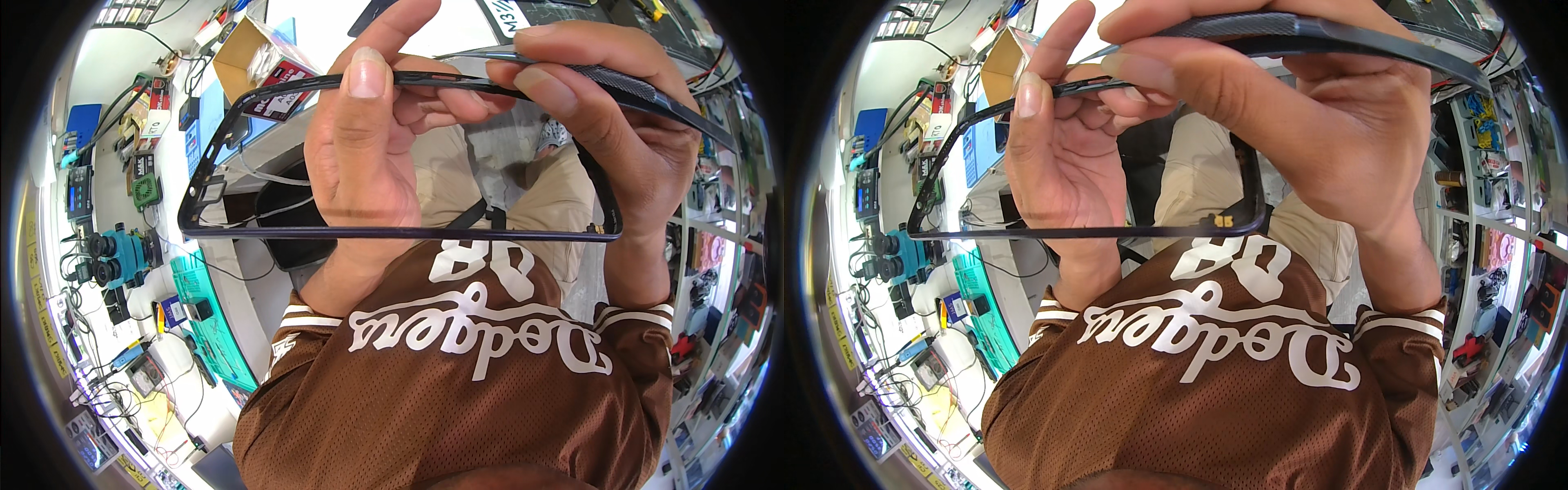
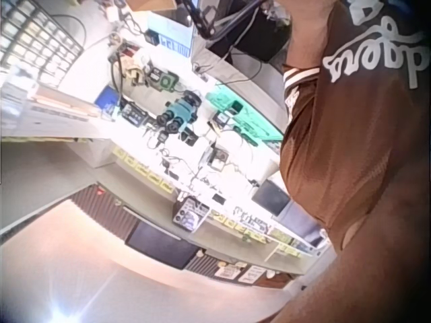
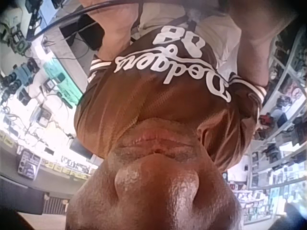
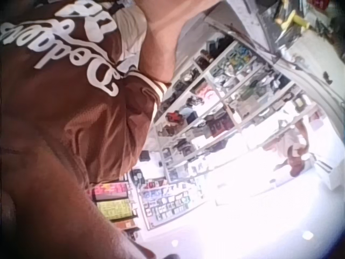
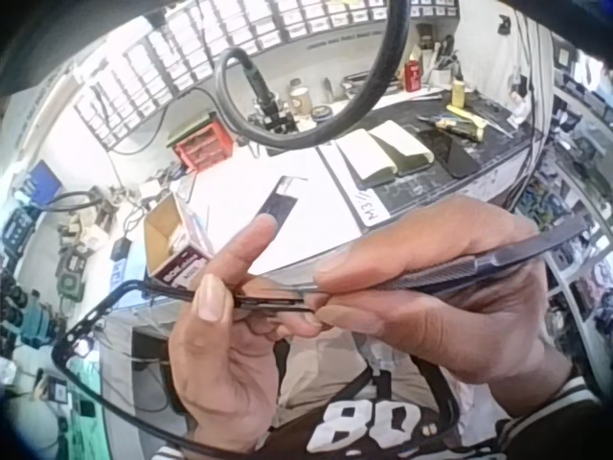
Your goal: The person unpacks small plastic bags containing phone parts from a cardboard box and places them on the workbench. They then pick up a black phone frame and use a metal tool to scrape and clean along its edges and corners.
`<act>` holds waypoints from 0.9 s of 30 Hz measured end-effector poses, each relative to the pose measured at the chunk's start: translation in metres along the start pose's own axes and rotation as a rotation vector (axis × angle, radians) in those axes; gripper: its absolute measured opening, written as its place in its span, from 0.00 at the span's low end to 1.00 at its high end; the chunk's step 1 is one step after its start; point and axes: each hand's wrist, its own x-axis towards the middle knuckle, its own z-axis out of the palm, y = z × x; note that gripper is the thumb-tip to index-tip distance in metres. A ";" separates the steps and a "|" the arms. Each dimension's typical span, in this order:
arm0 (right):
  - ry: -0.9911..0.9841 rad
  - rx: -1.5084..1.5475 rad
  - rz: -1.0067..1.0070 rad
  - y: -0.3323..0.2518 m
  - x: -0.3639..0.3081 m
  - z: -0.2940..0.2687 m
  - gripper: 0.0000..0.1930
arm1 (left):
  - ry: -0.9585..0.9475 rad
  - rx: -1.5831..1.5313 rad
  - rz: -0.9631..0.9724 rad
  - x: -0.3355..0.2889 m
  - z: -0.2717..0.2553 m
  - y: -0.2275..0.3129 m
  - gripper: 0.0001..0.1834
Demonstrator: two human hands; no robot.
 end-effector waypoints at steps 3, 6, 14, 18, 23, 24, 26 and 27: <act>-0.031 -0.029 0.000 -0.004 0.006 0.001 0.10 | -0.009 0.030 0.015 -0.001 0.000 -0.001 0.36; -0.080 -0.069 -0.153 0.012 0.015 -0.006 0.12 | -0.006 0.020 -0.011 -0.001 0.004 0.003 0.36; -0.203 0.090 -0.280 0.023 0.031 -0.005 0.11 | 0.013 0.140 -0.050 -0.001 -0.001 -0.002 0.36; -0.142 0.151 -0.207 0.017 0.027 0.001 0.11 | -0.044 0.153 -0.010 0.000 -0.010 -0.008 0.36; -0.201 0.026 -0.206 0.016 0.030 -0.003 0.10 | 0.059 -0.052 -0.151 0.003 0.011 0.013 0.36; -0.199 0.032 -0.207 0.007 0.031 -0.001 0.10 | 0.059 -0.053 -0.150 0.003 0.011 0.012 0.36; -0.164 -0.041 -0.217 0.001 0.030 -0.001 0.10 | -0.009 0.074 -0.049 0.000 -0.002 -0.002 0.36; -0.131 -0.119 -0.224 0.003 0.027 -0.002 0.10 | -0.027 0.099 -0.023 0.000 -0.003 -0.004 0.36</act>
